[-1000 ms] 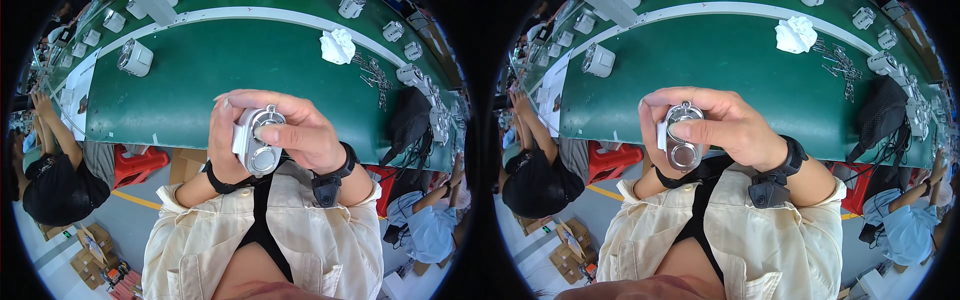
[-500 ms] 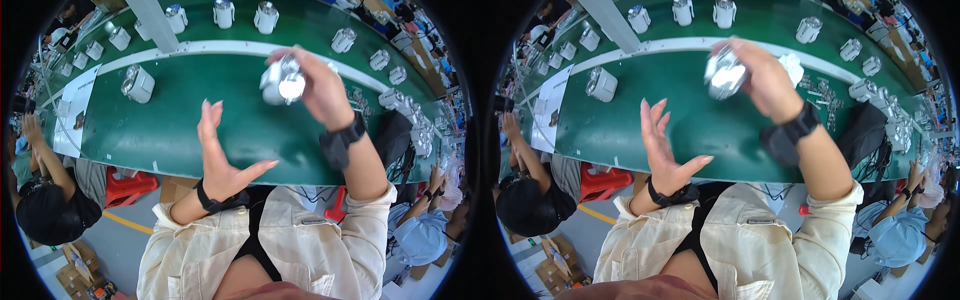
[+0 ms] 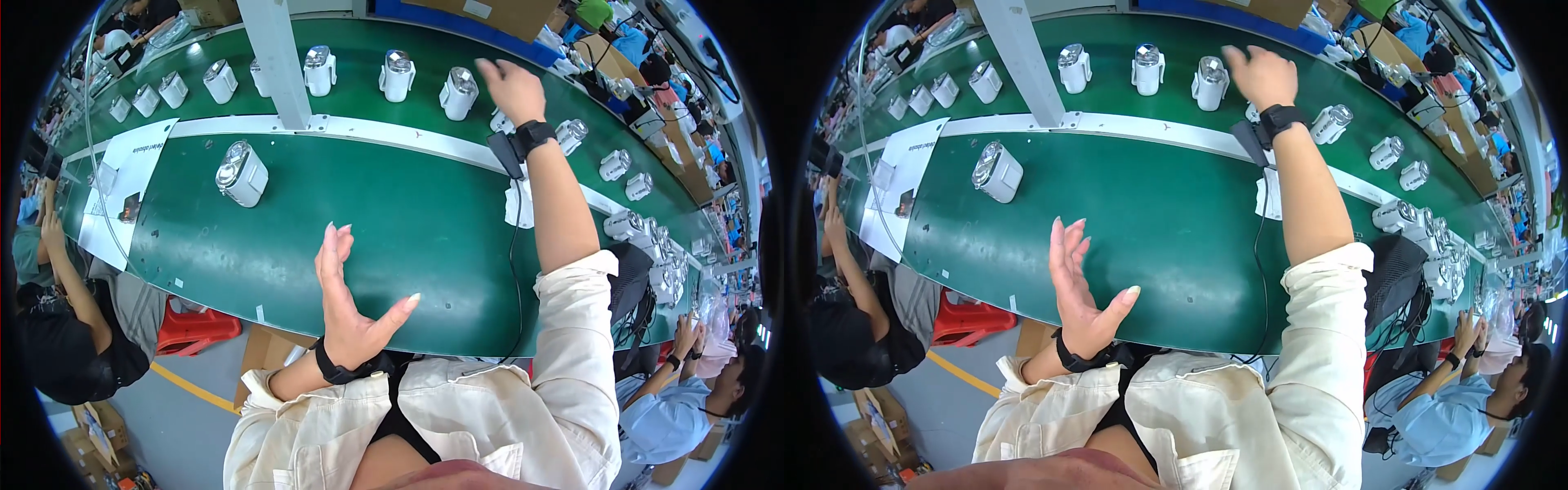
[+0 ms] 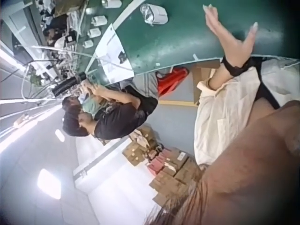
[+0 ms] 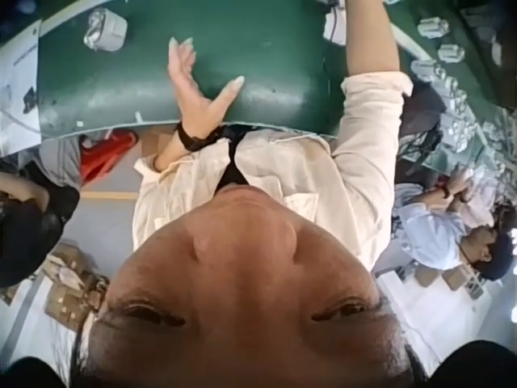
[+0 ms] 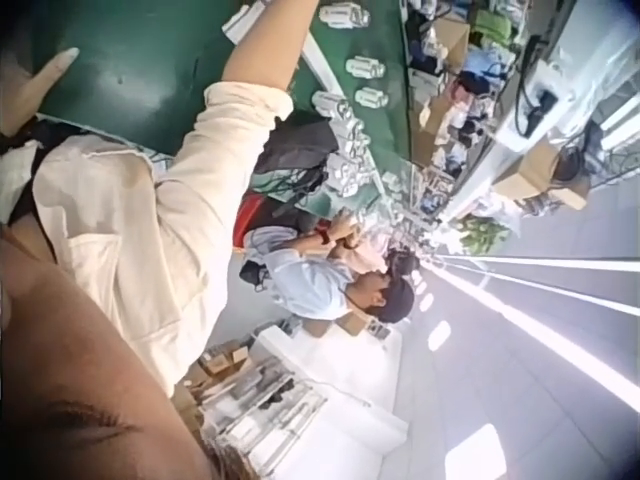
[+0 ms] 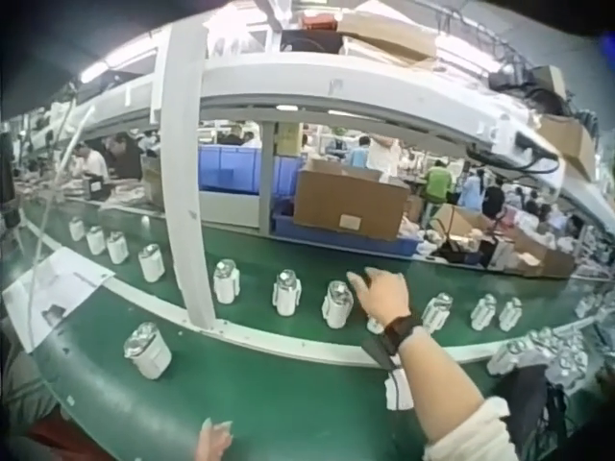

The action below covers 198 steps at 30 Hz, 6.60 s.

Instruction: The person picks up a white device, peels off a small sticker from its surface, and wipes it with a cloth. They repeat this process for several devices, placing each one back onto the green workbench after finishing.

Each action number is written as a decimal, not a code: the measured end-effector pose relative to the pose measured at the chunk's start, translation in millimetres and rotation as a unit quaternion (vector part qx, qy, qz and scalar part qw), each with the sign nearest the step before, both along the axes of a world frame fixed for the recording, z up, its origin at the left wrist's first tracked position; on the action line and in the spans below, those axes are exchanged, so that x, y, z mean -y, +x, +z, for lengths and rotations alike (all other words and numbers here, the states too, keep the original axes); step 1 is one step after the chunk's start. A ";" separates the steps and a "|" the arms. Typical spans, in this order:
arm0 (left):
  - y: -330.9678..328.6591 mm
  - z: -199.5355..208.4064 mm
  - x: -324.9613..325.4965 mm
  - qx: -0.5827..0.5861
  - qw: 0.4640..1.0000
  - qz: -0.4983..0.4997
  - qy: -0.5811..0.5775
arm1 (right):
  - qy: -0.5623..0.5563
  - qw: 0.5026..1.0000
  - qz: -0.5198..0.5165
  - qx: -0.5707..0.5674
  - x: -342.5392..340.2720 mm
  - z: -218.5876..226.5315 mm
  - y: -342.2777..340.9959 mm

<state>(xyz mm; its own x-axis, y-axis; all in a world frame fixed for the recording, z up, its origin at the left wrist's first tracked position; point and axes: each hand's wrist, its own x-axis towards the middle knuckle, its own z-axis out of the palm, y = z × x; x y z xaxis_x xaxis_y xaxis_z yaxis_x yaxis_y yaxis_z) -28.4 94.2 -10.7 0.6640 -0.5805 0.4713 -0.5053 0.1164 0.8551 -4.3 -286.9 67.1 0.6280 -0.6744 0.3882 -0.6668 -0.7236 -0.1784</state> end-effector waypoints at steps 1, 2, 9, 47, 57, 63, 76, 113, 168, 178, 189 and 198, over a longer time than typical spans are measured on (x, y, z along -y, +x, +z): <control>-1.6 1.4 1.3 0.003 1.000 -0.007 0.001 | -0.002 1.000 -0.005 0.000 -3.4 -0.3 0.8; -0.5 2.0 1.3 0.005 1.000 -0.009 0.005 | -0.012 0.999 0.005 -0.032 -7.0 -5.5 7.8; -0.9 1.3 2.5 0.010 1.000 -0.010 0.006 | 0.111 0.980 0.157 0.042 -37.7 2.0 -17.3; -50.5 16.5 15.6 0.266 0.961 0.079 0.006 | 0.140 0.898 0.317 0.270 -254.5 -15.1 -181.9; -48.0 14.5 14.4 0.277 0.959 0.057 -0.018 | 0.473 0.730 0.305 0.389 -259.7 -38.1 -179.3; -53.4 15.4 12.2 0.224 0.974 0.037 -0.017 | 0.587 0.638 0.278 0.414 -259.6 -28.0 -171.0; -52.7 18.7 9.1 0.198 0.979 -0.039 0.003 | 0.702 0.510 0.345 0.357 -254.6 -33.6 -180.3; -47.0 3.3 3.9 0.177 0.981 -0.071 -0.048 | 0.702 0.481 0.379 0.364 -260.9 -33.6 -173.8; 2.0 28.2 -10.9 -0.284 0.864 -0.414 0.039 | 0.311 0.694 0.647 -0.048 -203.5 60.5 -126.7; -14.3 27.1 -19.2 -0.371 0.792 -0.473 0.104 | 0.222 0.693 0.685 -0.013 -198.6 71.8 -146.7; -28.0 29.9 -16.9 -0.193 0.933 -0.300 0.055 | 0.385 0.823 0.413 0.054 -218.6 57.8 -171.4; -33.5 28.8 -11.3 -0.109 0.959 -0.255 0.052 | 0.477 0.820 0.289 0.128 -224.8 44.6 -181.6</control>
